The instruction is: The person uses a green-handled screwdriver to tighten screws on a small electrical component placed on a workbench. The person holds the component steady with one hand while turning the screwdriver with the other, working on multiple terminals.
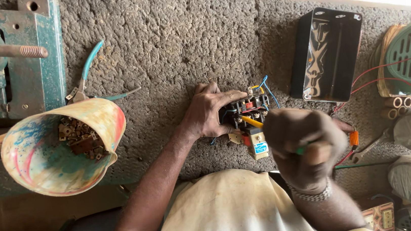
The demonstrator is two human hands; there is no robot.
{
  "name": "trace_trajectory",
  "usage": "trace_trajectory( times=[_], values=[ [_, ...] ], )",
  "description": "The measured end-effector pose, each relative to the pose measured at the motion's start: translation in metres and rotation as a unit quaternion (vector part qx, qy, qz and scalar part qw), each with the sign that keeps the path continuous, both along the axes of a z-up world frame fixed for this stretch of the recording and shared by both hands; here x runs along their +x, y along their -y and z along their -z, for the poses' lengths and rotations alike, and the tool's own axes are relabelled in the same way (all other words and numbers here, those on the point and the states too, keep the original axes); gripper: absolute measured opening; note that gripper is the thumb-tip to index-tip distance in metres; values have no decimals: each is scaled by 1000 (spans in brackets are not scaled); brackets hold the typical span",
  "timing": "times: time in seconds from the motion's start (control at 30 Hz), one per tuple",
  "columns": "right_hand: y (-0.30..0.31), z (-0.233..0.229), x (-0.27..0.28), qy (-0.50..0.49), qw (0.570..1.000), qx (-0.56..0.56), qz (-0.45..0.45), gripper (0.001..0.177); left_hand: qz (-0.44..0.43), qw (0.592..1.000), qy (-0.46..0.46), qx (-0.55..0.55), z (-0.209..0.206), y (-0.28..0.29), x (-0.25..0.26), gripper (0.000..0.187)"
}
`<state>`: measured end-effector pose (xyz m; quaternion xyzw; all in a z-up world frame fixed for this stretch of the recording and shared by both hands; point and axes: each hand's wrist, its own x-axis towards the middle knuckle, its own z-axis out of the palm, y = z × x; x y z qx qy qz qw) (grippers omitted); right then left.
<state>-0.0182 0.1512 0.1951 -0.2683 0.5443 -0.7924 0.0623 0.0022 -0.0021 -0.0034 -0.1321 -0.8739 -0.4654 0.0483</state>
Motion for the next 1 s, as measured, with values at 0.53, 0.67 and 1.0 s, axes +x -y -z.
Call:
trace_trajectory(
  times=[0.53, 0.67, 1.0],
  values=[
    [-84, 26, -65, 86, 824, 549, 110, 17, 57, 994, 3, 89, 10, 17, -4, 53],
    [-102, 107, -57, -118, 784, 608, 48, 11, 24, 997, 10, 68, 5, 8, 4, 50],
    [-109, 68, -59, -16, 799, 601, 13, 16, -3, 999, 28, 19, -24, -5, 1, 59]
  ],
)
